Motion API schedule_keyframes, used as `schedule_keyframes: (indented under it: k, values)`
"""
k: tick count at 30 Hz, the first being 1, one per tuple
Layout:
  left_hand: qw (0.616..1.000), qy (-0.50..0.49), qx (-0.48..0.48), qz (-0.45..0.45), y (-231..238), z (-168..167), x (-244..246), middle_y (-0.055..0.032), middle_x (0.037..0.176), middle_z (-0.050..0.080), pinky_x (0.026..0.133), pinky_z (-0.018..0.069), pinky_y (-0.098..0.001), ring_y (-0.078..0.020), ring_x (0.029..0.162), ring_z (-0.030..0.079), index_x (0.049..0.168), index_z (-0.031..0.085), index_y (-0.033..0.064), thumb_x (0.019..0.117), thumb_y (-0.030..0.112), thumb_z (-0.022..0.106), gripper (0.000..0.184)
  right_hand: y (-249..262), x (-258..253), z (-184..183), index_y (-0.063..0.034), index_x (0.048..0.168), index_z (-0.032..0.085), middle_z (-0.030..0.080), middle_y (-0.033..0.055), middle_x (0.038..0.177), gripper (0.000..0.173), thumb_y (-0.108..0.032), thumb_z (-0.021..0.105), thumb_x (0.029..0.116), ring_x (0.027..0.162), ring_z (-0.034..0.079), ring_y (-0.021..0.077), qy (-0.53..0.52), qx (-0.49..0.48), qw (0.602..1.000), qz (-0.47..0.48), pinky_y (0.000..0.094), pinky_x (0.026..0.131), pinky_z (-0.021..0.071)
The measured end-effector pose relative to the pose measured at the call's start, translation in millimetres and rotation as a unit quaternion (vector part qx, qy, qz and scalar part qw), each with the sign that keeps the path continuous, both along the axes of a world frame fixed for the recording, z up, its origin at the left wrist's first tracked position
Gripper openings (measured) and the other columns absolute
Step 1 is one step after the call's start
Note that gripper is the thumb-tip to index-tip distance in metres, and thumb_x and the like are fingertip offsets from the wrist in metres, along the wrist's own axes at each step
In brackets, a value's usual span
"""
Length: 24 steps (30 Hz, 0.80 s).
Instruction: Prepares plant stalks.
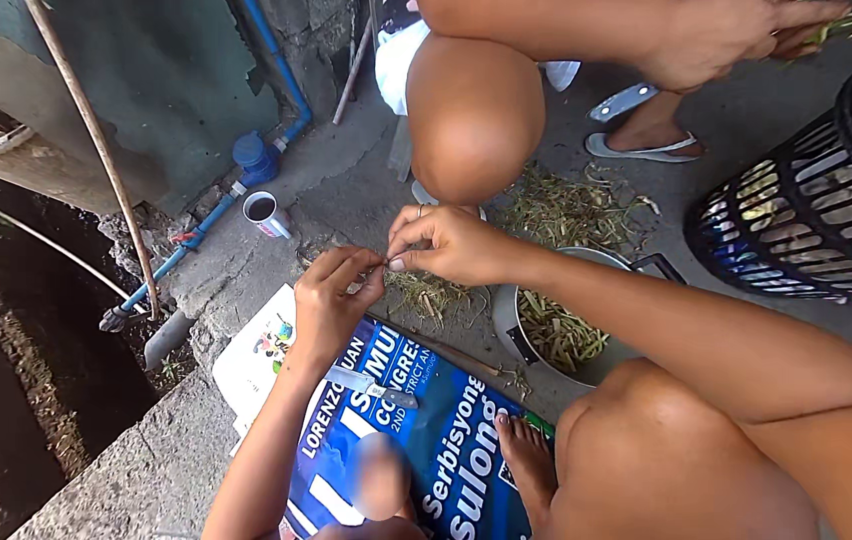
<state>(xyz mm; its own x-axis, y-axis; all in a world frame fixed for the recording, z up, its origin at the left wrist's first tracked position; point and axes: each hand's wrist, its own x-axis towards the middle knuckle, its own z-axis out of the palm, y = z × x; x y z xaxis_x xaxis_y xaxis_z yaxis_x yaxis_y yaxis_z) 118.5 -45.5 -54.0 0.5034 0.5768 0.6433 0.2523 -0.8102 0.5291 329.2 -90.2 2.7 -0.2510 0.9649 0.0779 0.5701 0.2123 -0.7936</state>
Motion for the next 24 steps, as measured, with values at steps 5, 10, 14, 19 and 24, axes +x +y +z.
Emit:
schedule_keyframes:
  k: [5,10,14,19,24]
  values:
    - [0.982,-0.092,-0.148,-0.071,0.8,-0.2,-1.7,-0.0054,0.099,0.071,0.075,0.0594,-0.0193,-0.0028,0.082,0.068,0.097,0.073,-0.0036,0.0864,0.001,0.072,0.012,3.6,-3.2,-5.9,-0.0027,0.085,0.076,0.066,0.0042,0.099,0.010,0.002,0.070,0.0910,0.089,0.061,0.0050,0.204,-0.092,0.974,-0.020,0.0169,0.077,0.0515]
    - [0.916,-0.218,-0.320,-0.108,11.9,-3.2,-8.9,0.0069,0.097,0.073,0.076,0.0576,-0.0231,-0.0032,0.083,0.067,0.102,0.077,0.0130,0.0964,0.013,0.068,0.010,6.6,-12.5,-27.3,-0.0037,0.082,0.076,0.070,0.0043,0.096,0.016,0.001,0.067,0.0931,0.084,0.062,0.0116,0.226,-0.150,0.958,-0.092,0.0300,0.074,0.0505]
    - [0.858,-0.314,-0.395,-0.092,26.5,1.7,-22.9,0.0060,0.095,0.073,0.077,0.0562,-0.0189,-0.0023,0.083,0.067,0.099,0.077,0.0151,0.1010,0.013,0.061,0.016,14.0,-2.8,-52.0,-0.0047,0.082,0.076,0.071,0.0041,0.092,0.016,-0.003,0.066,0.0956,0.078,0.057,0.0111,0.183,-0.204,0.953,-0.133,0.0321,0.070,0.0453]
    - [0.823,-0.399,-0.400,-0.056,54.2,8.0,-65.3,0.0055,0.099,0.072,0.079,0.0556,-0.0159,-0.0016,0.088,0.067,0.098,0.071,0.0155,0.1084,0.018,0.048,0.026,19.5,17.6,-97.1,-0.0022,0.081,0.075,0.066,0.0077,0.077,0.014,-0.006,0.069,0.0934,0.070,0.054,0.0134,0.122,-0.263,0.937,-0.194,0.0357,0.068,0.0444]
    - [0.784,-0.460,-0.417,-0.001,66.1,10.0,-102.0,0.0029,0.093,0.072,0.072,0.0566,-0.0135,-0.0009,0.079,0.068,0.097,0.067,0.0128,0.1092,0.014,0.042,0.027,30.2,39.6,-126.5,0.0056,0.096,0.073,0.067,0.0173,0.099,0.010,-0.003,0.067,0.0950,0.090,0.057,0.0210,0.031,-0.321,0.920,-0.224,0.0432,0.086,0.0460]
